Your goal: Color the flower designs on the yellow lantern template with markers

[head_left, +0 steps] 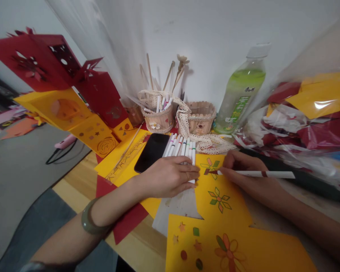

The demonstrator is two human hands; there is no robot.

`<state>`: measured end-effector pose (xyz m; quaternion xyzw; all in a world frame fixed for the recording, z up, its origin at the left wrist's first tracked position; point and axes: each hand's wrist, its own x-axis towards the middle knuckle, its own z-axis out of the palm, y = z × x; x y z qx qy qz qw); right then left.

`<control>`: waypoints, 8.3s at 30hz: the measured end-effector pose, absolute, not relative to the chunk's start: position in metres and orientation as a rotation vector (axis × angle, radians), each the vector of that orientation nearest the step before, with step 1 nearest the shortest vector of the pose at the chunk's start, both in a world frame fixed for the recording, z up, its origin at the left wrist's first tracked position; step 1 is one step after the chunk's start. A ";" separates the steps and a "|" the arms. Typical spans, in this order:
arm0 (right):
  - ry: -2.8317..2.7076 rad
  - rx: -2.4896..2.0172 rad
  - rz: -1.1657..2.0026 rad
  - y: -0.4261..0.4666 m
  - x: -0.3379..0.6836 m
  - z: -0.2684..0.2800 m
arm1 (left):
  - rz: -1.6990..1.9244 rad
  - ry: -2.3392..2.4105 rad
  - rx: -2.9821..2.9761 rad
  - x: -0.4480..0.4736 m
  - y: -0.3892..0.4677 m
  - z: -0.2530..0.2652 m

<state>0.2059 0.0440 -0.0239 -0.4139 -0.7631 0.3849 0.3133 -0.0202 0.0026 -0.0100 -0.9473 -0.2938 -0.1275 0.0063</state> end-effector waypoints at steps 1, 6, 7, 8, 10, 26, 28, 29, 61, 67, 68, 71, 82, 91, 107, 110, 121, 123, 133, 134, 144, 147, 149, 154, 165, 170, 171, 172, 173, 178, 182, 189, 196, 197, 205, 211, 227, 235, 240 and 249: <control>-2.008 -1.098 1.003 0.044 0.206 -0.024 | -0.399 -0.920 -2.964 -0.020 0.003 -0.010; -2.023 -1.126 0.966 0.045 0.204 -0.023 | -0.399 -0.920 -2.968 -0.020 0.003 -0.011; -2.033 -1.128 0.958 0.045 0.204 -0.023 | -0.397 -0.925 -2.970 -0.020 0.003 -0.011; -2.043 -1.130 0.950 0.045 0.204 -0.023 | -0.395 -0.930 -2.971 -0.020 0.003 -0.011; -2.062 -1.129 0.957 0.045 0.204 -0.023 | -0.396 -0.935 -2.973 -0.021 0.003 -0.012; -1.731 -1.170 0.914 0.048 0.203 -0.012 | -0.423 -0.945 -2.987 -0.021 0.001 -0.007; -1.671 -1.196 0.886 0.047 0.203 -0.010 | -0.453 -0.995 -2.984 -0.021 0.001 -0.007; -1.639 -1.200 0.880 0.047 0.204 -0.010 | -0.481 -1.018 -2.981 -0.022 0.001 -0.006; -1.768 -1.223 1.285 0.003 0.234 0.008 | -0.528 -0.629 -3.125 -0.010 -0.016 -0.003; -1.760 -1.179 1.497 -0.009 0.231 -0.013 | -0.519 -0.634 -3.115 -0.009 -0.016 -0.002; -1.790 -1.162 1.486 -0.008 0.232 -0.016 | -0.521 -0.637 -3.111 -0.008 -0.015 -0.002; -1.884 -1.097 1.449 -0.006 0.236 -0.023 | -0.502 -0.648 -3.104 -0.007 -0.016 -0.002; -2.045 -1.151 1.332 -0.006 0.236 -0.025 | -0.454 -0.693 -3.109 -0.006 -0.017 -0.001; -2.080 -1.144 1.289 -0.005 0.237 -0.026 | -0.444 -0.699 -3.115 -0.006 -0.018 -0.002; -2.103 -1.129 1.312 -0.006 0.238 -0.024 | -0.489 -0.687 -3.101 -0.008 -0.017 -0.003; -2.111 -1.141 1.300 -0.006 0.237 -0.023 | -0.485 -0.691 -3.101 -0.008 -0.018 -0.004; -2.109 -1.148 1.312 -0.004 0.234 -0.023 | -0.497 -0.693 -3.097 -0.007 -0.018 -0.003; -2.105 -1.146 1.325 -0.004 0.234 -0.022 | -0.487 -0.693 -3.101 -0.007 -0.018 -0.003; -2.106 -1.125 1.307 -0.006 0.238 -0.025 | -0.478 -0.691 -3.101 -0.008 -0.018 -0.005; -2.097 -1.137 1.315 -0.006 0.238 -0.025 | -0.477 -0.691 -3.102 -0.008 -0.018 -0.005; -2.115 -1.129 1.303 -0.006 0.237 -0.023 | -0.477 -0.686 -3.101 -0.009 -0.017 -0.004; -2.124 -1.119 1.296 -0.006 0.236 -0.022 | -0.482 -0.689 -3.106 -0.009 -0.017 -0.004; -2.125 -1.121 1.280 -0.006 0.236 -0.022 | -0.478 -0.692 -3.108 -0.009 -0.018 -0.004; -2.125 -1.162 1.269 -0.006 0.235 -0.020 | -0.475 -0.692 -3.109 -0.008 -0.018 -0.005; -2.148 -1.152 1.265 -0.006 0.236 -0.020 | -0.484 -0.700 -3.111 -0.008 -0.017 -0.004; -2.153 -1.124 1.272 -0.006 0.237 -0.023 | -0.481 -0.702 -3.112 -0.007 -0.017 -0.004; -2.149 -1.117 1.272 -0.006 0.238 -0.024 | -0.483 -0.701 -3.112 -0.007 -0.017 -0.004; -2.143 -1.112 1.272 -0.006 0.238 -0.024 | -0.485 -0.702 -3.111 -0.007 -0.017 -0.004; -2.135 -1.109 1.273 -0.006 0.238 -0.025 | -0.486 -0.702 -3.109 -0.007 -0.018 -0.004; -2.117 -1.123 1.289 -0.006 0.238 -0.025 | -0.482 -0.699 -3.113 -0.008 -0.018 -0.005; -2.136 -1.134 1.268 -0.007 0.237 -0.023 | -0.486 -0.699 -3.112 -0.008 -0.018 -0.004; -2.148 -1.127 1.270 -0.006 0.237 -0.021 | -0.466 -0.711 -3.108 -0.008 -0.018 -0.003; -2.131 -1.113 1.278 -0.006 0.237 -0.019 | -0.467 -0.706 -3.109 -0.008 -0.017 -0.003; -2.126 -1.119 1.268 -0.006 0.236 -0.019 | -0.469 -0.707 -3.108 -0.008 -0.017 -0.003; -2.100 -1.138 1.247 -0.005 0.233 -0.016 | -0.468 -0.705 -3.112 -0.008 -0.018 -0.004; -2.115 -1.143 1.261 -0.006 0.235 -0.018 | -0.481 -0.698 -3.116 -0.008 -0.018 -0.003; -2.063 -1.192 1.268 -0.006 0.234 -0.017 | -0.487 -0.696 -3.102 -0.007 -0.017 -0.002; -2.105 -1.159 1.248 -0.005 0.237 -0.021 | -0.488 -0.696 -3.107 -0.008 -0.018 -0.002; -2.102 -1.141 1.242 -0.005 0.236 -0.019 | -0.491 -0.696 -3.103 -0.009 -0.018 -0.003; -2.035 -1.186 1.277 -0.006 0.232 -0.016 | -0.491 -0.696 -3.101 -0.008 -0.018 -0.003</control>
